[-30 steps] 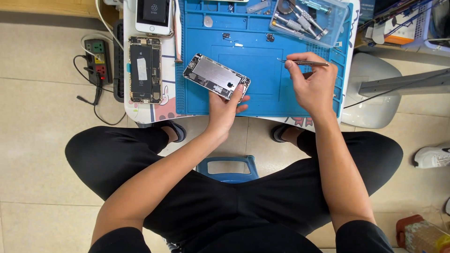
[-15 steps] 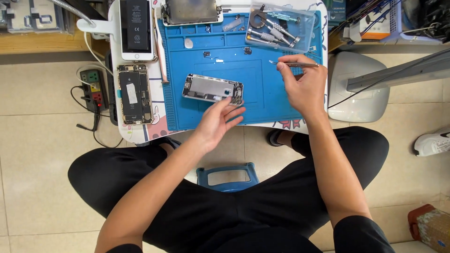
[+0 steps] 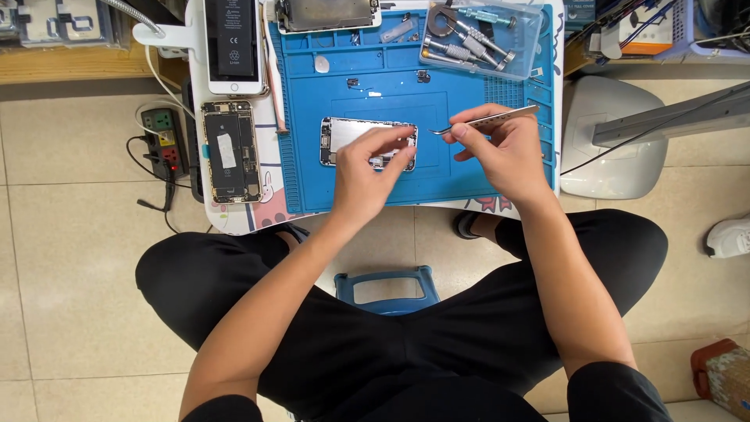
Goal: The person uses a metal spudger and tweezers to pry and remove internal components from a disassembled smartphone. They work on a blue anti-static mat, carefully lifting parts and placing them aside while manipulating the device's internal connectors.
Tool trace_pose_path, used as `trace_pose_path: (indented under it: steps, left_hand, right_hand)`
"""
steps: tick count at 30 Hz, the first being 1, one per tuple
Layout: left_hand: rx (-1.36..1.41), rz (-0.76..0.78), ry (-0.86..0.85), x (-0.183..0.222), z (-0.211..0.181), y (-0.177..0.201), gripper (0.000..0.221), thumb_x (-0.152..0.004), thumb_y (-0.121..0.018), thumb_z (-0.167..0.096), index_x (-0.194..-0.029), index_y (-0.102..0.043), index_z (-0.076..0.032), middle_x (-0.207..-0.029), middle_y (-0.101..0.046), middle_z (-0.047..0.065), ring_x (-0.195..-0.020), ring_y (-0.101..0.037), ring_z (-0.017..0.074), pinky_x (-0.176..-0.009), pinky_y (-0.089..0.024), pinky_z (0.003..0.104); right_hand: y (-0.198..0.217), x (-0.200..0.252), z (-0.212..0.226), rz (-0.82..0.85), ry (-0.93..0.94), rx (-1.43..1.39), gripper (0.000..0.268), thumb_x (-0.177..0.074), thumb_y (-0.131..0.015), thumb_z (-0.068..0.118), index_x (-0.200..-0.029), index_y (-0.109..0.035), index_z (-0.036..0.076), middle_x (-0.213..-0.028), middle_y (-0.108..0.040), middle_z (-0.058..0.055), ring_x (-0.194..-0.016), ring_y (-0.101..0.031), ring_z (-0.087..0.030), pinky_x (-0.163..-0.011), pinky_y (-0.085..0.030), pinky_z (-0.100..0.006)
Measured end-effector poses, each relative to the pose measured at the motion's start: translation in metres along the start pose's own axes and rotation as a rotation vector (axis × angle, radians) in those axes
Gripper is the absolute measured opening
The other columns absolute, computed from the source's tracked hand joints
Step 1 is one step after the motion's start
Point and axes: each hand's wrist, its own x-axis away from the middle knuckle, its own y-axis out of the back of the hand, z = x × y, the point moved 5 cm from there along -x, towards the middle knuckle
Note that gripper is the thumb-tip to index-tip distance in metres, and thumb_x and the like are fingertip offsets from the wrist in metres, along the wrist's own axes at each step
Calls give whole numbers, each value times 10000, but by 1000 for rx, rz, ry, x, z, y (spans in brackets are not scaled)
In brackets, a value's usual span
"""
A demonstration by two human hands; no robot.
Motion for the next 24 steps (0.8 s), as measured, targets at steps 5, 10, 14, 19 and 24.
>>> trace_pose_path:
  steps: [5, 10, 14, 19, 24]
  left_hand:
    - [-79, 48, -253, -17, -33, 5, 235, -957, -808, -44, -1172, -812, -139, -1077, -807, 91, -948, -798, 262, -839, -651, 349]
    - [-52, 72, -293, -19, -34, 1, 196, -964, -801, -56, -1136, -816, -149, -1060, -813, 74, -958, -790, 237, -844, -644, 341]
    - [-50, 89, -320, -21, -33, 0, 172, -977, -783, -57, -1107, -817, -164, -1044, -815, 44, -960, -786, 217, -863, -639, 334]
    - [-27, 123, -343, -23, -43, 7, 165, -980, -782, -62, -1078, -826, -186, -997, -823, 25, -935, -792, 215, -883, -606, 337]
    - [-22, 135, -348, -27, -50, 5, 160, -962, -797, -63, -1044, -833, -194, -961, -828, 10, -898, -794, 197, -868, -594, 321]
  right_hand:
    - [-7, 2, -6, 69, -116, -133, 180, -1003, -746, 88, -1101, -733, -63, -903, -759, -194, -882, -753, -211, -711, -683, -345]
    - [-5, 3, -18, 76, -228, -249, 218, -987, -754, 138, -1092, -728, -50, -893, -763, -172, -881, -758, -186, -696, -684, -319]
    - [-2, 3, -34, 94, -317, -396, 239, -972, -750, 115, -1111, -709, -76, -920, -763, -189, -871, -782, -209, -647, -685, -300]
    - [-4, 5, -37, 102, -361, -491, 229, -967, -742, 91, -1107, -707, -86, -911, -764, -193, -844, -789, -217, -606, -684, -285]
    - [0, 4, -39, 106, -386, -536, 249, -969, -734, 97, -1118, -702, -99, -883, -764, -205, -809, -792, -223, -590, -680, -276]
